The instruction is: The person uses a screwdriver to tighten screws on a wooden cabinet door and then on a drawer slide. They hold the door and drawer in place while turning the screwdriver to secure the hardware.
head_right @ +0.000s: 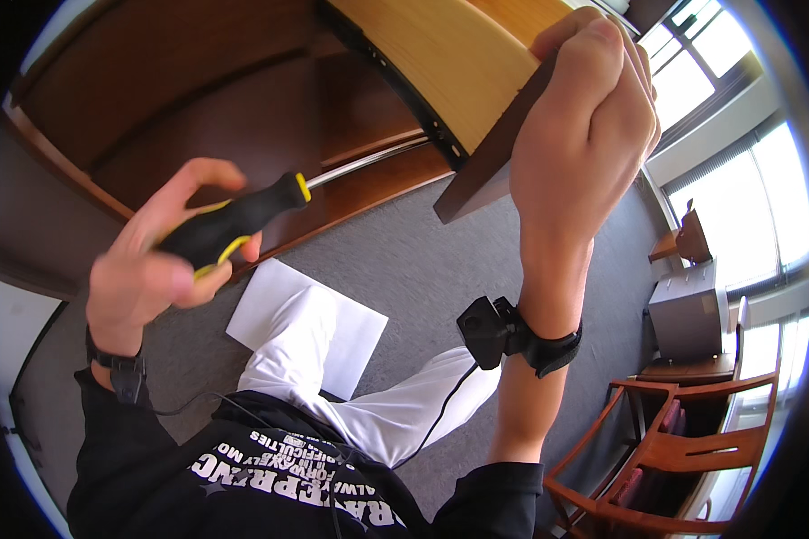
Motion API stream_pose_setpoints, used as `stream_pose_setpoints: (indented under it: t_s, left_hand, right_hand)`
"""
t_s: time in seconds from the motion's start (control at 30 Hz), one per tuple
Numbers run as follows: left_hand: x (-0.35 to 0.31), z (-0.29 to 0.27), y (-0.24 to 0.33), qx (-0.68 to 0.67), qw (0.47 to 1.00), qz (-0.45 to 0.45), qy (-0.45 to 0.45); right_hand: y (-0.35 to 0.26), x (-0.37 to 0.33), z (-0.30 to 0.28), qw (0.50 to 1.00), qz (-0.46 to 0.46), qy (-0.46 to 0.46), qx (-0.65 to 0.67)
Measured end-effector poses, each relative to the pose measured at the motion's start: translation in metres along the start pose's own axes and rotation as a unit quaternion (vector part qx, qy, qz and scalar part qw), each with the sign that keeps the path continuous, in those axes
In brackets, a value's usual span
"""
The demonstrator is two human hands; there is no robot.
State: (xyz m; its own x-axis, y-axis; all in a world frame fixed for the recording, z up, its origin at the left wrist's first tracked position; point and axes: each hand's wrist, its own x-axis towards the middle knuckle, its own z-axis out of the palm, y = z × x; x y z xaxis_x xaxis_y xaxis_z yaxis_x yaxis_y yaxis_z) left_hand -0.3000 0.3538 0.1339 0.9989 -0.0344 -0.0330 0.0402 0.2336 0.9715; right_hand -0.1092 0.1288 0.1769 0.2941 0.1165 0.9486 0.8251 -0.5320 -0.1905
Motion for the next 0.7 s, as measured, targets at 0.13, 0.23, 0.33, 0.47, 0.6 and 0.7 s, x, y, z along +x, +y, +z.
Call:
stream_pose_setpoints:
  t_s: [0.13,0.23,0.33,0.47,0.6,0.7]
  left_hand:
    - [-0.012,0.005,-0.011,0.127,0.989,0.067,0.028]
    - [-0.013,0.011,-0.018,0.235,0.955,0.158,0.089]
    - [-0.015,0.014,-0.019,0.349,0.905,0.211,0.124]
    - [-0.022,0.015,-0.015,0.366,0.902,0.166,0.160]
    - [-0.016,0.012,-0.009,0.223,0.961,0.075,0.146]
    - [-0.006,0.006,-0.003,0.124,0.989,0.009,0.076]
  right_hand:
    - [0.004,0.000,0.004,1.000,-0.010,0.012,-0.004]
    - [0.005,-0.001,0.005,1.000,-0.016,0.014,0.000]
    - [0.005,-0.003,0.004,1.000,0.006,0.002,0.001]
    - [0.003,-0.005,0.007,1.000,0.000,0.014,-0.005]
    - [0.001,-0.004,0.010,0.998,-0.020,0.038,0.055]
    - [-0.002,-0.006,0.011,0.998,-0.019,0.031,0.043]
